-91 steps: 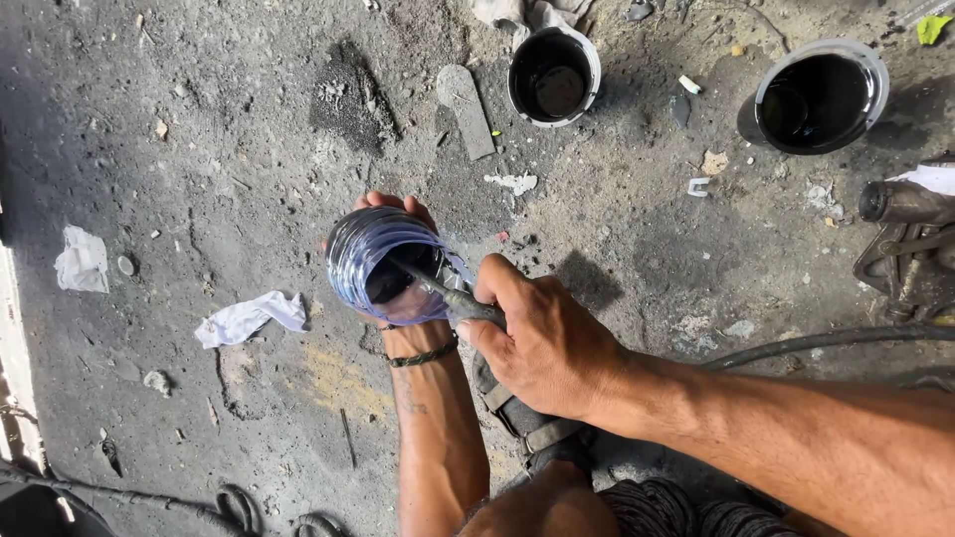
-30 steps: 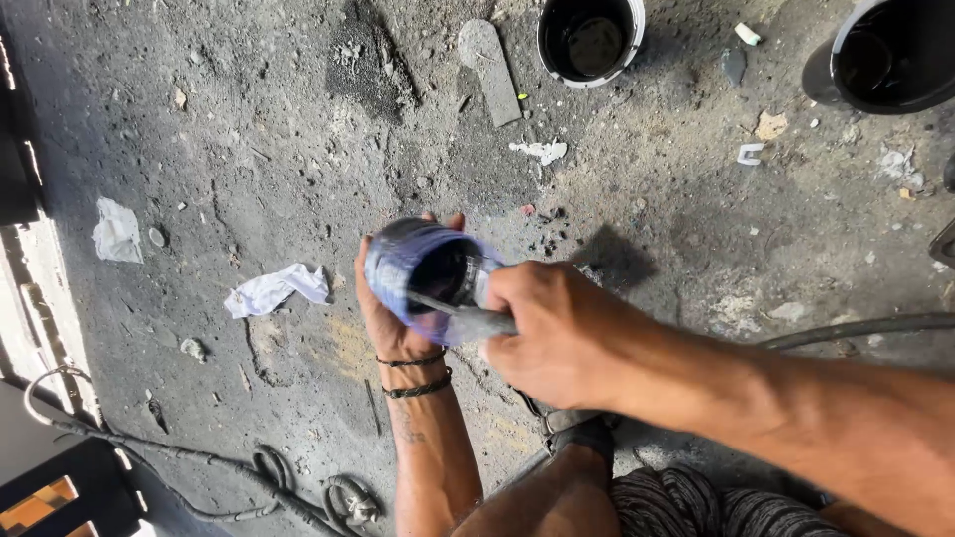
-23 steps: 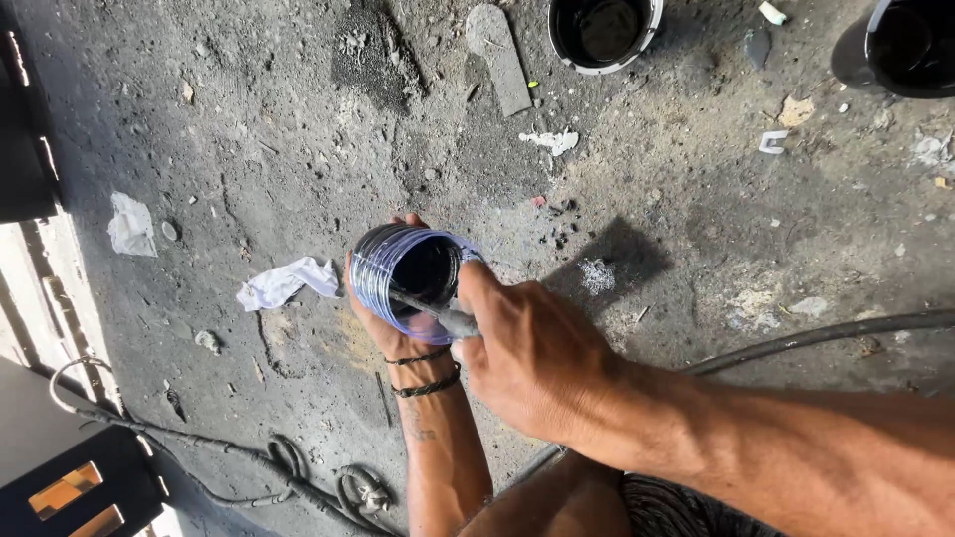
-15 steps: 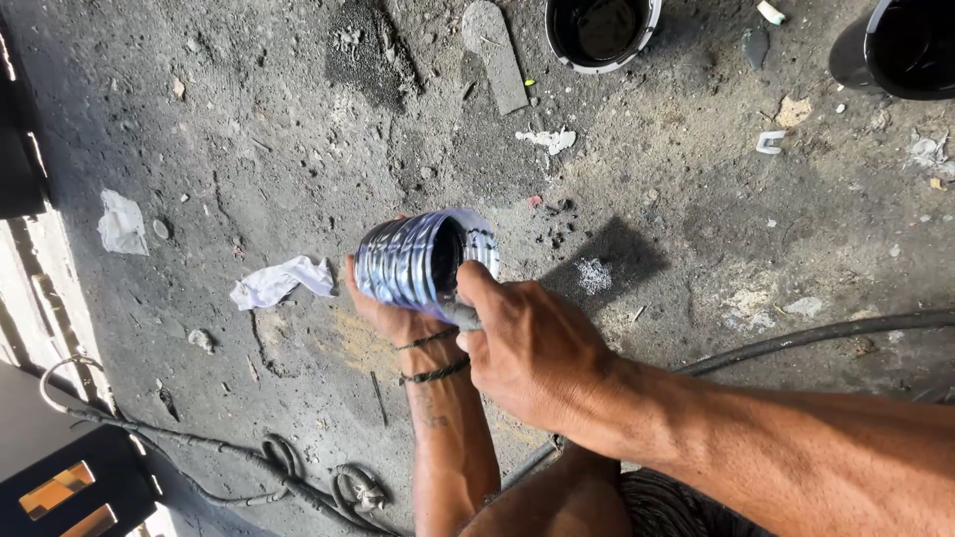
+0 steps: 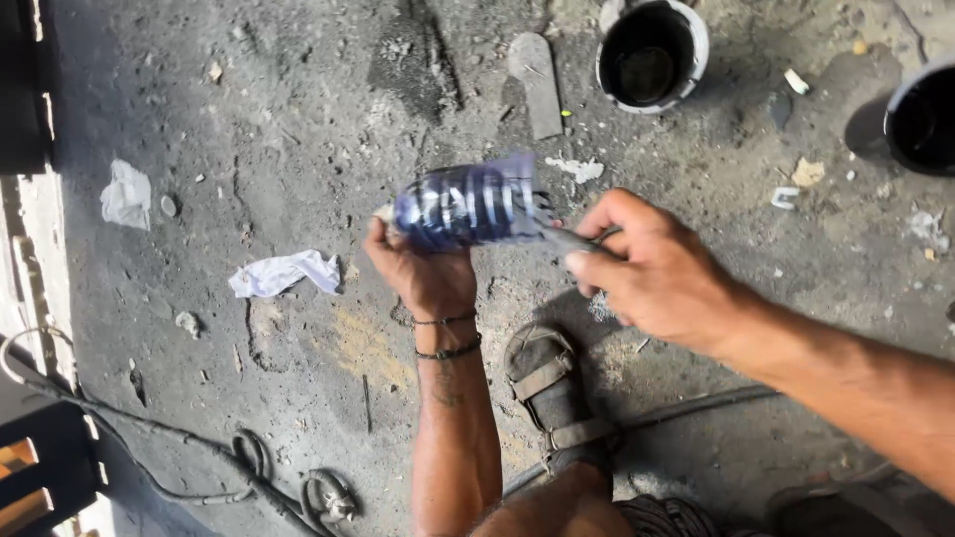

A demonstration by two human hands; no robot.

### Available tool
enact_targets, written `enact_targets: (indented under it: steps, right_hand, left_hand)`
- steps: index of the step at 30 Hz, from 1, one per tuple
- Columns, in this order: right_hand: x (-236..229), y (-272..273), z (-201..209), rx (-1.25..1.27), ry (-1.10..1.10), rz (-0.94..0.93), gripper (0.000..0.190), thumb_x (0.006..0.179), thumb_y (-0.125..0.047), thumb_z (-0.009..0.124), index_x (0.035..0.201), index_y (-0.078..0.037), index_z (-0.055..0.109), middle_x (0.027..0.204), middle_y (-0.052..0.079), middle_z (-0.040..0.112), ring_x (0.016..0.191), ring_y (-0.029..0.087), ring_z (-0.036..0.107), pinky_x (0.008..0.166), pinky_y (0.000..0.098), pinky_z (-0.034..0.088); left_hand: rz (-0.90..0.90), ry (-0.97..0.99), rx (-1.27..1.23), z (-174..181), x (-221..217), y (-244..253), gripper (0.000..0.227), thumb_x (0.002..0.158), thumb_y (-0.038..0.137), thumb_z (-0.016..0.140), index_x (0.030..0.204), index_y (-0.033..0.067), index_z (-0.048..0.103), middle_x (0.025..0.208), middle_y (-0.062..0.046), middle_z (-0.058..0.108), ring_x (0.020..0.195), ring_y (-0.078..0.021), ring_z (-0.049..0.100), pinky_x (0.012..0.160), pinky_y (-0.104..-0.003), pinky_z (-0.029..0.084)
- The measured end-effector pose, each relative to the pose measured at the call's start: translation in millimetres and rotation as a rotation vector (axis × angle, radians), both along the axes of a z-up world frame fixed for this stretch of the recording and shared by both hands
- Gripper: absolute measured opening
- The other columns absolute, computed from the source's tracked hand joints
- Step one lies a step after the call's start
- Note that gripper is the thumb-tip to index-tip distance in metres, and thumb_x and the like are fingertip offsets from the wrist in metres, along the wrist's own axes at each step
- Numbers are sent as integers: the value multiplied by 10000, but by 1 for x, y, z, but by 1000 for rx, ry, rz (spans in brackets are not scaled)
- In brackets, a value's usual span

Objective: Scraping and mixing black substance inside a plastic bottle using a metal tool

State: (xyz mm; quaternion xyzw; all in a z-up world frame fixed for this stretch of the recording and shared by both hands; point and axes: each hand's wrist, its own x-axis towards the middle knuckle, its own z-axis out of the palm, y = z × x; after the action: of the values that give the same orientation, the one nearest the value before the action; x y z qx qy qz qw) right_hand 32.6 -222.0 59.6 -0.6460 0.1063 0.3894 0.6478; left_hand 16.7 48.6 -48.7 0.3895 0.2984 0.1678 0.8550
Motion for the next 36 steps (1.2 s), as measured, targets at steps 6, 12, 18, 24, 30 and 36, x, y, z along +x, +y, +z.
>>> enact_targets:
  steps: [6,12,18,24,30,36]
  right_hand:
    - [11,-33,-16,-150,-438,295,186,895,-239,635,1036,-123,670,870,89,847,326,153,557,270,281,323]
    - [17,-24,7,-140,-1077,338,160,933,-36,664,1090,-2,667,709,93,660,336,98,394,224,215,313]
    - [28,3,69,-370,-1522,362,51,1023,-3,681,998,6,724,772,66,506,344,61,260,192,221,207]
    - [40,24,68,-298,-1338,649,164,991,-25,635,841,-25,701,639,42,530,317,74,351,195,220,338]
    - [65,-7,94,-552,-1121,949,353,974,-257,662,626,-203,644,598,-49,601,314,28,500,255,187,450]
    - [60,1,62,-289,-1411,692,184,977,-27,657,836,-116,736,614,40,598,288,55,358,173,211,334]
  left_hand:
    - [-248,-105,21,74,-5,-34,493,1065,470,481,1195,21,639,971,-94,735,799,-174,730,704,-306,633]
    - [-210,-121,-158,80,-1,-23,560,1022,546,513,1085,10,663,958,-123,718,853,-248,724,800,-390,635]
    - [-343,-187,-413,79,-3,-3,592,1075,501,456,1211,-68,549,1097,-302,645,1007,-406,685,876,-502,632]
    - [-327,-111,-244,89,3,-4,518,1049,480,495,1116,-23,596,981,-206,668,873,-319,694,769,-435,629]
    - [-268,-36,-77,97,1,8,451,1022,458,534,1021,20,644,865,-109,693,739,-232,704,663,-367,627]
    - [-362,-104,59,104,15,12,472,970,464,613,1018,2,700,883,-96,720,764,-206,715,707,-354,628]
